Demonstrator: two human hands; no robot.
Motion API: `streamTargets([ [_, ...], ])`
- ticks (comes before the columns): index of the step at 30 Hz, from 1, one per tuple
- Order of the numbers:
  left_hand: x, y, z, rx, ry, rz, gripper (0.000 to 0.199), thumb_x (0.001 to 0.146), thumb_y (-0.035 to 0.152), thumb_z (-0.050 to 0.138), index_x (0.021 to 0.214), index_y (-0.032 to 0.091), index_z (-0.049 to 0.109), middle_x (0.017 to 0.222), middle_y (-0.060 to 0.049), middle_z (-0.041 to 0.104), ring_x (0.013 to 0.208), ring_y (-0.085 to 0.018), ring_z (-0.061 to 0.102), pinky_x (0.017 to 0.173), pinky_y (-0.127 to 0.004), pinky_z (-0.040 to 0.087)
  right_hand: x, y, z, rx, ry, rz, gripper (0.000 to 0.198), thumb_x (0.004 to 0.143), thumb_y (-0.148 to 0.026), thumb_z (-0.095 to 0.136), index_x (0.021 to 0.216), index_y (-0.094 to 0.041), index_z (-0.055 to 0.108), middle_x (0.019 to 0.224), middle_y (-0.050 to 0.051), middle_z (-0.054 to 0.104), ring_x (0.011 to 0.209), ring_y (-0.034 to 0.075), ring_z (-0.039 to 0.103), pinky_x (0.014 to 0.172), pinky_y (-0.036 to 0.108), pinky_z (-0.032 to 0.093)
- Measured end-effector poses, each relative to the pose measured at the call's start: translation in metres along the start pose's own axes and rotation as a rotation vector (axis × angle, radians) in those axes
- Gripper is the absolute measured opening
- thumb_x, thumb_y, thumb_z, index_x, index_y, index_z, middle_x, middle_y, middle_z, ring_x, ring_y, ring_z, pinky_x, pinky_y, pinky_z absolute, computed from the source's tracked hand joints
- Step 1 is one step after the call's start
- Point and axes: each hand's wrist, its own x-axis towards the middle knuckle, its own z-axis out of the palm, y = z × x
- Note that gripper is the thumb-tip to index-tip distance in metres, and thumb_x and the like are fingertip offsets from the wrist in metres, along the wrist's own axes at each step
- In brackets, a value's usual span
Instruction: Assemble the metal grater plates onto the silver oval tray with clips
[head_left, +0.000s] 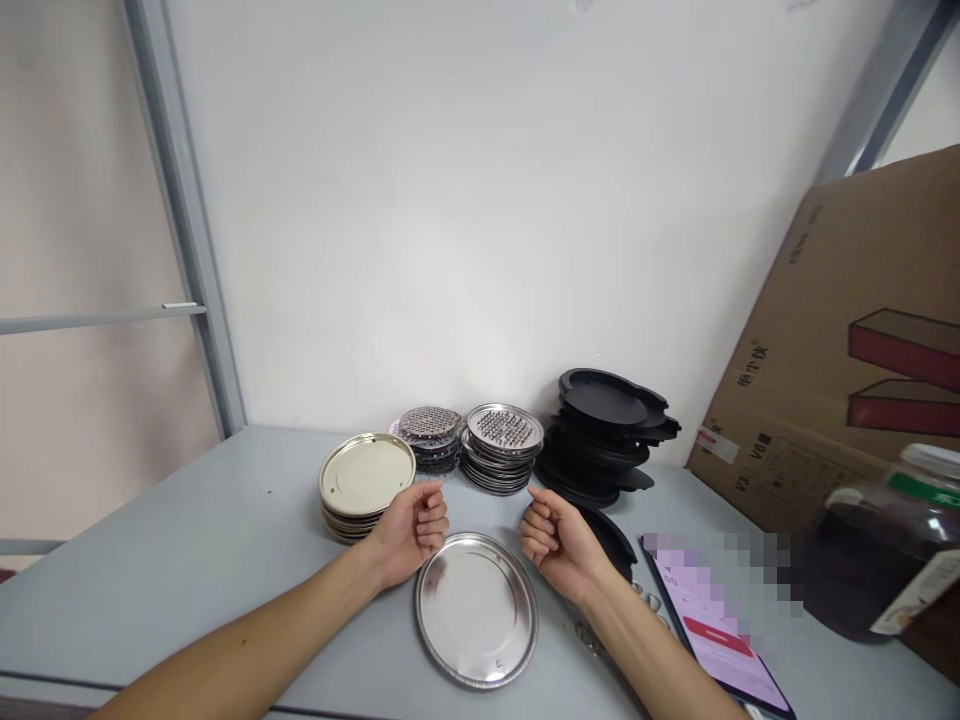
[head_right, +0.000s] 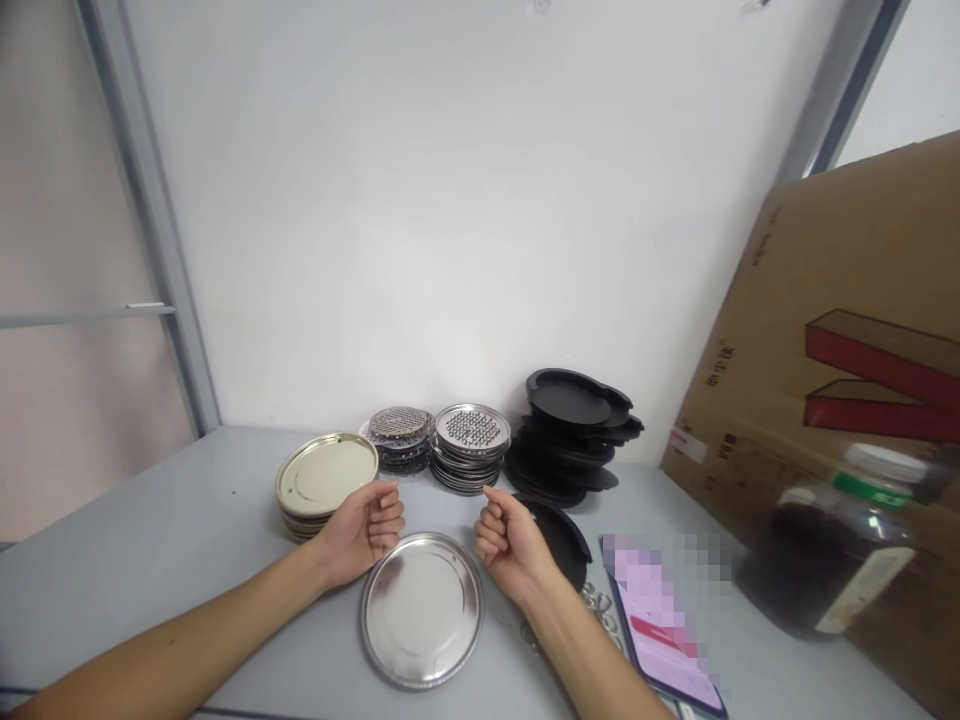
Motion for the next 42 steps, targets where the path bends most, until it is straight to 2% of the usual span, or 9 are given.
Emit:
streamTargets([
  [13, 0.000, -0.005, 0.002, 0.261, 0.061, 0.102, 0.034, 0.077, 0.026, 0.064, 0.060, 0.017, 0.036, 0.054, 0.009, 0.021, 0.046, -0.005, 0.018, 0.043, -0.019, 0.013, 0.001, 0.000, -0.002, -0.023, -0.001, 0.007, 0.041, 0.080, -0.022, 0.063, 0.054, -0.020, 0.032, 0.047, -0.010, 0.021, 0.039, 0.003, 0.015, 0.035, 0.018, 0.017],
  [15, -0.003, -0.010, 0.007, 0.527, 0.101, 0.267, 0.034, 0.079, 0.028, 0.065, 0.059, 0.015, 0.041, 0.054, 0.007, 0.027, 0.048, -0.006, 0.022, 0.046, -0.020, 0.017, 0.002, 0.001, -0.003, -0.052, -0.003, 0.010, 0.040, 0.080, -0.023, 0.064, 0.054, -0.019, 0.033, 0.047, -0.010, 0.021, 0.039, 0.003, 0.015, 0.036, 0.019, 0.017],
  [19, -0.008, -0.015, 0.020, 1.575, 0.189, 0.895, 0.025, 0.088, 0.029, 0.056, 0.067, 0.016, 0.057, 0.064, 0.001, 0.048, 0.065, -0.013, 0.042, 0.063, -0.025, 0.033, 0.004, 0.003, -0.004, -0.096, -0.006, 0.011, 0.039, 0.080, -0.025, 0.065, 0.054, -0.019, 0.036, 0.048, -0.010, 0.020, 0.040, 0.003, 0.015, 0.036, 0.019, 0.017],
  [22, -0.001, -0.004, 0.027, 2.073, 0.257, 1.094, 0.014, 0.089, 0.021, 0.052, 0.090, 0.018, 0.065, 0.084, -0.004, 0.059, 0.084, -0.020, 0.049, 0.077, -0.032, 0.037, 0.005, 0.003, -0.004, -0.100, 0.000, 0.015, 0.039, 0.080, -0.025, 0.065, 0.055, -0.018, 0.037, 0.048, -0.010, 0.020, 0.040, 0.003, 0.015, 0.037, 0.018, 0.016],
  [25, 0.012, 0.016, 0.030, 2.332, 0.451, 1.070, 0.017, 0.090, 0.017, 0.049, 0.092, 0.018, 0.066, 0.089, -0.007, 0.061, 0.089, -0.024, 0.051, 0.078, -0.035, 0.039, 0.004, 0.003, -0.005, -0.099, -0.003, 0.014, 0.038, 0.078, -0.026, 0.067, 0.055, -0.018, 0.038, 0.049, -0.010, 0.020, 0.041, 0.003, 0.015, 0.037, 0.018, 0.016],
  [28, 0.024, 0.033, 0.032, 2.375, 0.640, 1.038, 0.016, 0.089, 0.018, 0.051, 0.096, 0.019, 0.066, 0.093, -0.008, 0.061, 0.093, -0.025, 0.052, 0.079, -0.036, 0.040, 0.004, 0.004, -0.005, -0.100, -0.004, 0.010, 0.038, 0.077, -0.026, 0.068, 0.055, -0.018, 0.039, 0.050, -0.010, 0.019, 0.041, 0.003, 0.015, 0.037, 0.018, 0.016],
  [31, 0.032, 0.043, 0.032, 2.359, 0.760, 0.992, 0.017, 0.088, 0.020, 0.054, 0.102, 0.020, 0.065, 0.097, -0.008, 0.061, 0.097, -0.027, 0.052, 0.081, -0.037, 0.041, 0.005, 0.004, -0.007, -0.096, -0.013, 0.016, 0.037, 0.077, -0.027, 0.068, 0.055, -0.018, 0.039, 0.050, -0.011, 0.018, 0.041, 0.003, 0.015, 0.037, 0.019, 0.016],
  [35, 0.040, 0.051, 0.031, 2.349, 0.827, 0.950, 0.018, 0.089, 0.023, 0.055, 0.103, 0.018, 0.065, 0.100, -0.010, 0.061, 0.100, -0.028, 0.051, 0.083, -0.037, 0.042, 0.006, 0.004, -0.008, -0.090, -0.015, 0.020, 0.037, 0.077, -0.027, 0.069, 0.056, -0.018, 0.039, 0.050, -0.011, 0.019, 0.041, 0.003, 0.014, 0.037, 0.018, 0.016],
  [42, 0.046, 0.060, 0.030, 2.351, 0.846, 0.899, 0.019, 0.090, 0.030, 0.055, 0.101, 0.019, 0.067, 0.102, -0.009, 0.061, 0.100, -0.026, 0.051, 0.082, -0.034, 0.043, 0.006, 0.004, -0.007, -0.089, -0.005, 0.015, 0.039, 0.077, -0.027, 0.070, 0.057, -0.018, 0.038, 0.049, -0.011, 0.019, 0.040, 0.003, 0.014, 0.037, 0.019, 0.016],
])
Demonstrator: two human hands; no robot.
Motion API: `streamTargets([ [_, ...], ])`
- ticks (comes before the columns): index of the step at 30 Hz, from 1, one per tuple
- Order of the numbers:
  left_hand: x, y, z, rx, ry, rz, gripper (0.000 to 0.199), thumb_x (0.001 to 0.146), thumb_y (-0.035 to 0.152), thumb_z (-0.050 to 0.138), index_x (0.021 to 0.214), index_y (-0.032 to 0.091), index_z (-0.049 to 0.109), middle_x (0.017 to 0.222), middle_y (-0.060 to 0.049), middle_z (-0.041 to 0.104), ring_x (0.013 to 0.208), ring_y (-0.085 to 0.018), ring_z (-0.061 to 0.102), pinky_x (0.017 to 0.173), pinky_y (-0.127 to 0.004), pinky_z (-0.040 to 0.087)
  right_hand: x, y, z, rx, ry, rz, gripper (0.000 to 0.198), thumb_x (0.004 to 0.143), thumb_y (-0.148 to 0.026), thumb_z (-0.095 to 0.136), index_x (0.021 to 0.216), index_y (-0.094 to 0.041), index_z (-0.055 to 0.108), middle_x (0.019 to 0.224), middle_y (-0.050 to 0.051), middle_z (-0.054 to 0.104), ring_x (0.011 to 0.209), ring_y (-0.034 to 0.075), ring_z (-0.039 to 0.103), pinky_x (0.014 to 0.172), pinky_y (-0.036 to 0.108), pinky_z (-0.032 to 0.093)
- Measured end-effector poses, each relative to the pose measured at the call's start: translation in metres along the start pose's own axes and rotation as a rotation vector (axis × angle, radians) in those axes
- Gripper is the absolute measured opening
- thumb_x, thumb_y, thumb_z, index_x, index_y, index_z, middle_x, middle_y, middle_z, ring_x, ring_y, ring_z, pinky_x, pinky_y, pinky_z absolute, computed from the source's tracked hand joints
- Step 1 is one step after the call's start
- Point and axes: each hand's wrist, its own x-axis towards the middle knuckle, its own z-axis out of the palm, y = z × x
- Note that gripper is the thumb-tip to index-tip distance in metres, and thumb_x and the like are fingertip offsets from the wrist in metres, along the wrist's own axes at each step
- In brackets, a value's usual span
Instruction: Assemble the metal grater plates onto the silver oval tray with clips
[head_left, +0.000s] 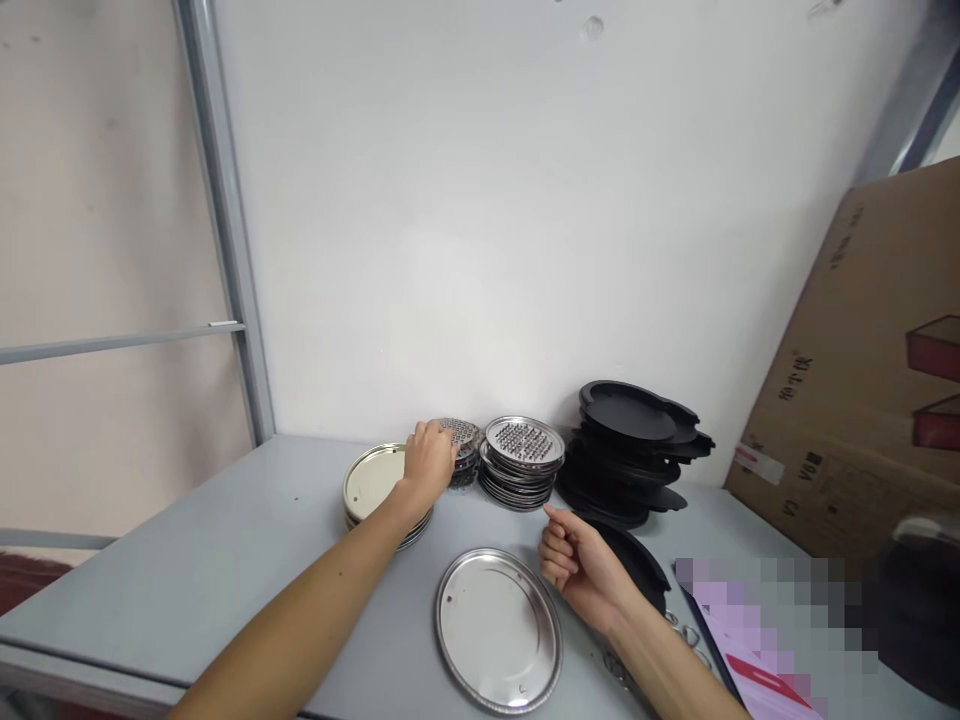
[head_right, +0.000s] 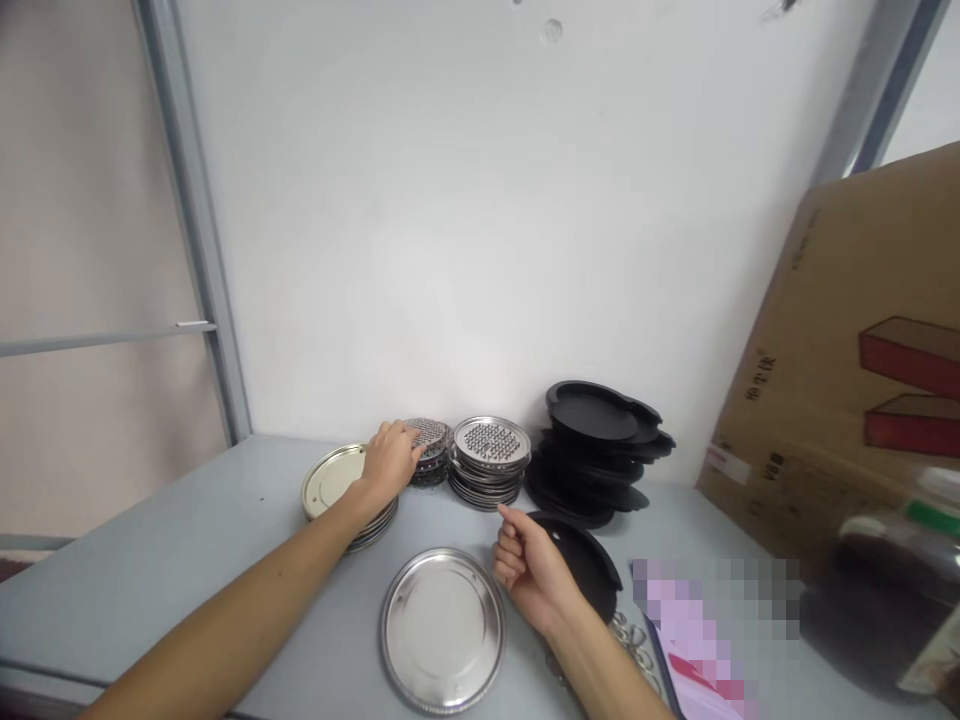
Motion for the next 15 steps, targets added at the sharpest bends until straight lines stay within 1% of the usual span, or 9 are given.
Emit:
streamTargets([
  [3, 0.0002, -0.0026, 0.0008, -0.001, -0.008, 0.002, 0.017, 0.089, 0.029, 0.056, 0.098, 0.019, 0.068, 0.102, -0.009, 0.061, 0.100, -0.027, 0.051, 0.081, -0.034, 0.043, 0.0000, -0.0001, 0.0004, 0.002, -0.011, 0.004, 0.038, 0.078, -0.027, 0.069, 0.057, -0.018, 0.038, 0.049, -0.011, 0.019, 0.040, 0.003, 0.014, 0.037, 0.019, 0.015],
  [9, 0.0018, -0.0035, 0.0036, -0.022, -0.016, 0.012, 0.015, 0.089, 0.027, 0.058, 0.098, 0.019, 0.068, 0.101, -0.009, 0.061, 0.100, -0.026, 0.051, 0.082, -0.034, 0.043, -0.0028, -0.0007, 0.0024, -0.016, -0.011, -0.009, 0.038, 0.078, -0.026, 0.068, 0.056, -0.018, 0.038, 0.049, -0.010, 0.020, 0.041, 0.003, 0.016, 0.038, 0.019, 0.016],
  [15, -0.0020, 0.0024, -0.0050, -0.053, 0.003, 0.039, 0.017, 0.090, 0.026, 0.057, 0.102, 0.020, 0.066, 0.104, -0.009, 0.061, 0.104, -0.025, 0.050, 0.086, -0.034, 0.042, -0.0042, -0.0017, 0.0040, -0.021, -0.002, -0.006, 0.038, 0.076, -0.026, 0.069, 0.056, -0.019, 0.037, 0.049, -0.011, 0.019, 0.041, 0.003, 0.015, 0.037, 0.018, 0.016],
])
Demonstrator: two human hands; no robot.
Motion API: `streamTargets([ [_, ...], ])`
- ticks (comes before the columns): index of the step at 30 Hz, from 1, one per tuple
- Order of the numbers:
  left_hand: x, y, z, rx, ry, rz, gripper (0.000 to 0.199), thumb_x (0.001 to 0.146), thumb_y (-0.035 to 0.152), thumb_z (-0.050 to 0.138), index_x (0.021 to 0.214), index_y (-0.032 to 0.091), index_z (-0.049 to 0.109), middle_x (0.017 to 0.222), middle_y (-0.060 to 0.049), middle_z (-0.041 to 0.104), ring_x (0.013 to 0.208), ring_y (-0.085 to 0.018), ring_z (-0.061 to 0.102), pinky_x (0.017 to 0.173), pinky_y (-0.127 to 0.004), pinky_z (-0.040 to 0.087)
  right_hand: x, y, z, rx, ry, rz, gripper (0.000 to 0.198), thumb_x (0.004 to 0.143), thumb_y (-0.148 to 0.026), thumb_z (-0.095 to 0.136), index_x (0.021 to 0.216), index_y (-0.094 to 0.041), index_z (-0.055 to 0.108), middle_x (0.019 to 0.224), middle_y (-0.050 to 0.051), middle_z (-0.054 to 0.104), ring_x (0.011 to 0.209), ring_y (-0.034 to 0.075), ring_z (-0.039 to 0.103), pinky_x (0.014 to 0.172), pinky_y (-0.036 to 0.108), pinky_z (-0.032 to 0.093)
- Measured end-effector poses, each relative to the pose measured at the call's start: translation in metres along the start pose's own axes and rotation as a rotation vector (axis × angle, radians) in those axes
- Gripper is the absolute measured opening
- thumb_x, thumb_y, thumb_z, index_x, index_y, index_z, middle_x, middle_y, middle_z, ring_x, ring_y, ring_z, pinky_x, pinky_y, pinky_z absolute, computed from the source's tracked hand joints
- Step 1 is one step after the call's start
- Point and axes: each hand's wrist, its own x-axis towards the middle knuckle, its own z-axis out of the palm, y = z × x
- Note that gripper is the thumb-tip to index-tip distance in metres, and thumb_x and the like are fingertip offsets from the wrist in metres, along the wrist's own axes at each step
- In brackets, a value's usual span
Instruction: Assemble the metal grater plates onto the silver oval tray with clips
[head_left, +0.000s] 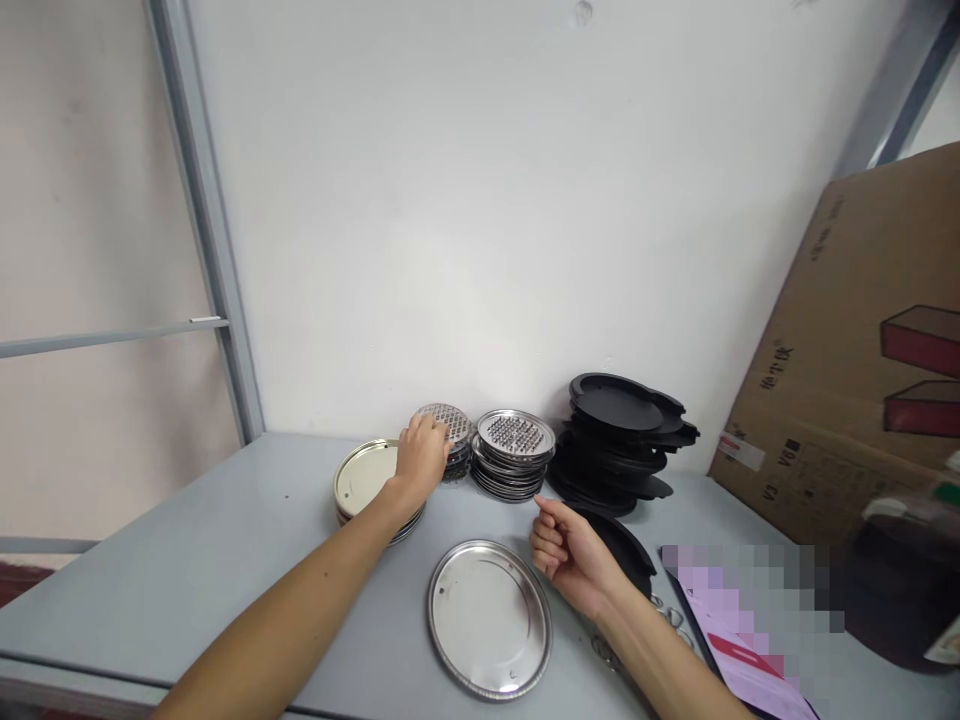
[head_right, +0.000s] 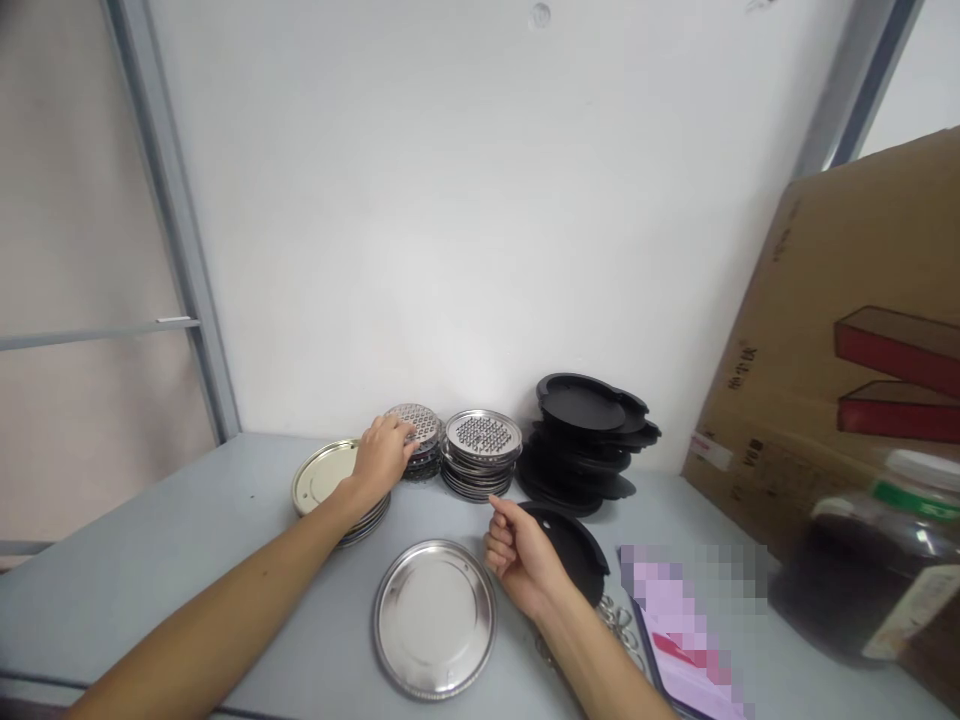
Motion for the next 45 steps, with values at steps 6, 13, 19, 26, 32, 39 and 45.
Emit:
streamTargets([
  [6, -0.025, 0.014, -0.022, -0.101, 0.059, 0.104, 0.015, 0.088, 0.027, 0.061, 0.101, 0.021, 0.066, 0.100, -0.006, 0.061, 0.100, -0.023, 0.051, 0.087, -0.035, 0.042, 0.001, 0.000, -0.002, -0.026, -0.009, -0.007, 0.039, 0.074, -0.027, 0.070, 0.057, -0.019, 0.036, 0.050, -0.011, 0.018, 0.042, 0.003, 0.014, 0.037, 0.018, 0.017],
  [13, -0.086, 0.029, -0.059, -0.394, -0.051, 0.233, 0.018, 0.080, 0.021, 0.071, 0.098, 0.023, 0.067, 0.094, -0.003, 0.061, 0.091, -0.021, 0.053, 0.080, -0.034, 0.044, 0.001, 0.000, -0.003, -0.180, 0.037, -0.159, 0.043, 0.074, -0.034, 0.073, 0.056, -0.020, 0.036, 0.050, -0.011, 0.019, 0.042, 0.004, 0.015, 0.039, 0.020, 0.018],
  [19, -0.123, 0.031, -0.058, -0.624, -0.208, 0.288, 0.023, 0.077, 0.021, 0.074, 0.098, 0.025, 0.068, 0.094, -0.002, 0.062, 0.090, -0.019, 0.054, 0.082, -0.032, 0.044, -0.004, 0.002, 0.004, -0.496, 0.107, -0.365, 0.037, 0.075, -0.051, 0.070, 0.074, -0.017, 0.058, 0.057, -0.006, 0.043, 0.045, 0.005, 0.035, 0.042, 0.020, 0.028],
  [26, -0.104, 0.032, -0.050, -0.693, -0.393, 0.418, 0.023, 0.073, 0.027, 0.078, 0.094, 0.025, 0.070, 0.096, -0.001, 0.063, 0.095, -0.019, 0.055, 0.083, -0.029, 0.043, -0.002, 0.003, -0.002, -0.516, 0.068, -0.271, 0.037, 0.068, -0.036, 0.078, 0.100, -0.020, 0.065, 0.077, 0.001, 0.066, 0.063, 0.013, 0.058, 0.056, 0.024, 0.044],
  [32, -0.078, 0.027, -0.066, -0.817, -0.518, 0.449, 0.028, 0.076, 0.037, 0.073, 0.101, 0.025, 0.071, 0.090, -0.002, 0.065, 0.082, -0.016, 0.059, 0.076, -0.027, 0.045, 0.000, -0.001, -0.007, -0.590, 0.090, -0.271, 0.028, 0.065, -0.028, 0.077, 0.090, -0.018, 0.070, 0.077, 0.004, 0.069, 0.068, 0.015, 0.060, 0.058, 0.025, 0.044],
  [39, -0.076, 0.017, -0.042, -0.846, -0.355, 0.196, 0.018, 0.088, 0.024, 0.053, 0.096, 0.022, 0.070, 0.095, -0.002, 0.069, 0.086, -0.015, 0.061, 0.073, -0.025, 0.046, -0.007, 0.001, -0.002, -0.747, 0.012, -0.206, 0.027, 0.065, -0.033, 0.077, 0.083, -0.014, 0.071, 0.073, 0.004, 0.068, 0.061, 0.013, 0.057, 0.055, 0.024, 0.040],
  [45, -0.085, 0.011, -0.006, -0.669, -0.371, 0.279, 0.030, 0.089, 0.012, 0.045, 0.104, 0.021, 0.069, 0.104, -0.004, 0.068, 0.092, -0.016, 0.062, 0.086, -0.027, 0.046, -0.009, 0.005, -0.003, -0.869, -0.044, -0.215, 0.035, 0.066, -0.034, 0.079, 0.093, -0.016, 0.069, 0.055, -0.004, 0.056, 0.047, 0.008, 0.043, 0.047, 0.021, 0.030],
])
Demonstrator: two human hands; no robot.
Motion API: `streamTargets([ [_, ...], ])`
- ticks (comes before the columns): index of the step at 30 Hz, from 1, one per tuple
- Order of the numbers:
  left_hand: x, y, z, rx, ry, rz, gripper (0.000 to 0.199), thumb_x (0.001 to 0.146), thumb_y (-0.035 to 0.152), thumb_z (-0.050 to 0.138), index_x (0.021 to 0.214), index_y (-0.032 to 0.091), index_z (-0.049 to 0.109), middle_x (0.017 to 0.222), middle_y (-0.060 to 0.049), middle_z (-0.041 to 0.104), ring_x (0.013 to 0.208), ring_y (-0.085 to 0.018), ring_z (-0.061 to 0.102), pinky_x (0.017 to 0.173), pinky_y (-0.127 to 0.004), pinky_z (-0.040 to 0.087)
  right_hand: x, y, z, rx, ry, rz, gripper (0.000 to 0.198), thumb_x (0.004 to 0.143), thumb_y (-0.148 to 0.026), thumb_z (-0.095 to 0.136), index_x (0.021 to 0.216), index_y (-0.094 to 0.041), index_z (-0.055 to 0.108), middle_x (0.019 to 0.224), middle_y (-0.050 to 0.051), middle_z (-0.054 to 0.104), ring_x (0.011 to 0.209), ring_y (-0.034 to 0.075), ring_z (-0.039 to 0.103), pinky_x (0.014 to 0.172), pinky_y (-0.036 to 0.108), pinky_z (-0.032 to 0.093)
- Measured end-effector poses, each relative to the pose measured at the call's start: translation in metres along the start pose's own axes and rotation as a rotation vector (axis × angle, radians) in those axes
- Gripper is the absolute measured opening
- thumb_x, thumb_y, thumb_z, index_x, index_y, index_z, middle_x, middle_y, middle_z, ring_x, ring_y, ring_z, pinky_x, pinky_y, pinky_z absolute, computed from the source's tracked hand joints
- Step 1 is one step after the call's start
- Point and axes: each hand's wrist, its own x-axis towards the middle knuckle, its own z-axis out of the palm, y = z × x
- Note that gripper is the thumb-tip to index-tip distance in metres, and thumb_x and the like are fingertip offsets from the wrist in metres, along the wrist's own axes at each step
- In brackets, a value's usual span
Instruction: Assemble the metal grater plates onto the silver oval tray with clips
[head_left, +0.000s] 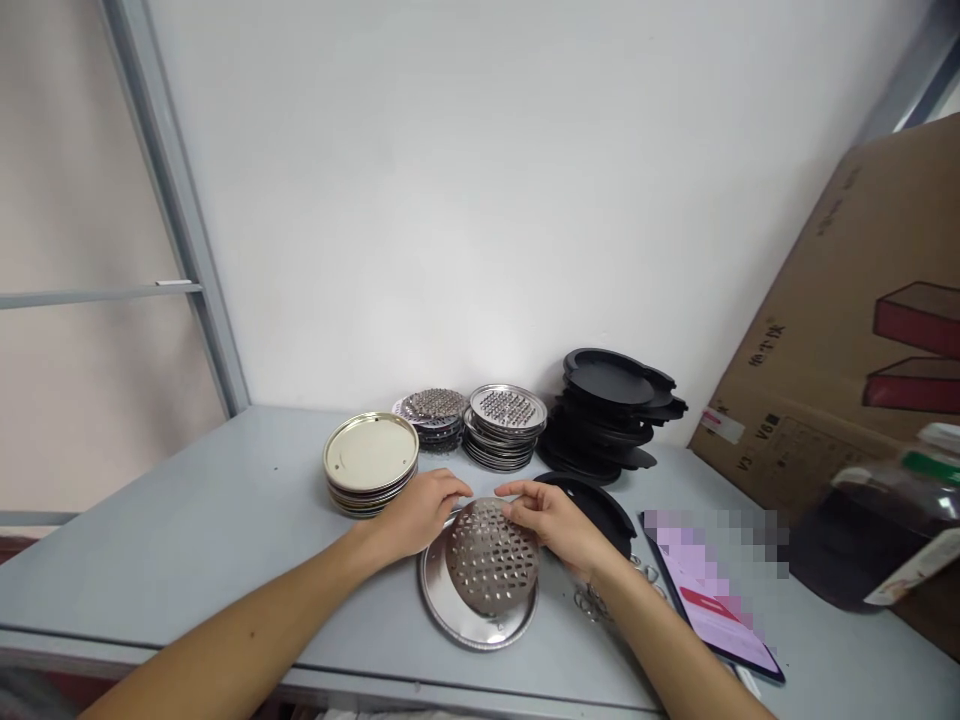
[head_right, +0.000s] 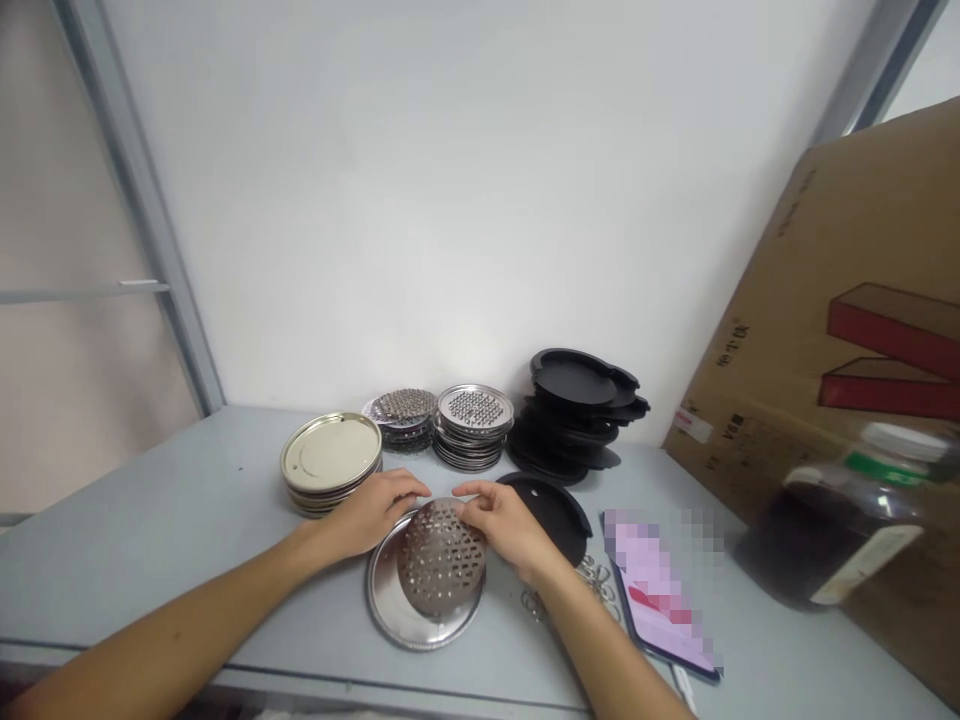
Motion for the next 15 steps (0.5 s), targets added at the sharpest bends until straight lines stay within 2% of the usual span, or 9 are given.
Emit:
streamTargets([
  [5, -0.002, -0.005, 0.002, 0.080, -0.036, -0.029, 0.029, 0.089, 0.017, 0.046, 0.103, 0.022, 0.071, 0.099, -0.004, 0.068, 0.089, -0.016, 0.063, 0.083, -0.026, 0.046, 0.001, 0.006, 0.001, -0.111, -0.008, -0.017, 0.032, 0.071, -0.036, 0.074, 0.096, -0.015, 0.070, 0.063, -0.001, 0.061, 0.057, 0.011, 0.051, 0.055, 0.023, 0.036],
  [11, -0.004, -0.009, 0.003, 0.068, -0.083, -0.049, 0.030, 0.085, 0.014, 0.047, 0.101, 0.022, 0.071, 0.097, -0.004, 0.069, 0.089, -0.017, 0.063, 0.082, -0.027, 0.046, 0.004, 0.011, -0.003, -0.317, -0.028, -0.090, 0.035, 0.074, -0.030, 0.070, 0.107, -0.017, 0.068, 0.076, 0.003, 0.067, 0.068, 0.016, 0.059, 0.064, 0.027, 0.043],
  [15, -0.005, -0.010, 0.002, 0.088, -0.088, -0.095, 0.035, 0.081, 0.012, 0.046, 0.105, 0.021, 0.070, 0.098, -0.005, 0.071, 0.087, -0.018, 0.064, 0.079, -0.027, 0.046, 0.005, 0.013, -0.005, -0.378, -0.003, -0.159, 0.032, 0.073, -0.027, 0.070, 0.103, -0.016, 0.071, 0.083, 0.005, 0.070, 0.074, 0.019, 0.061, 0.069, 0.030, 0.044],
])
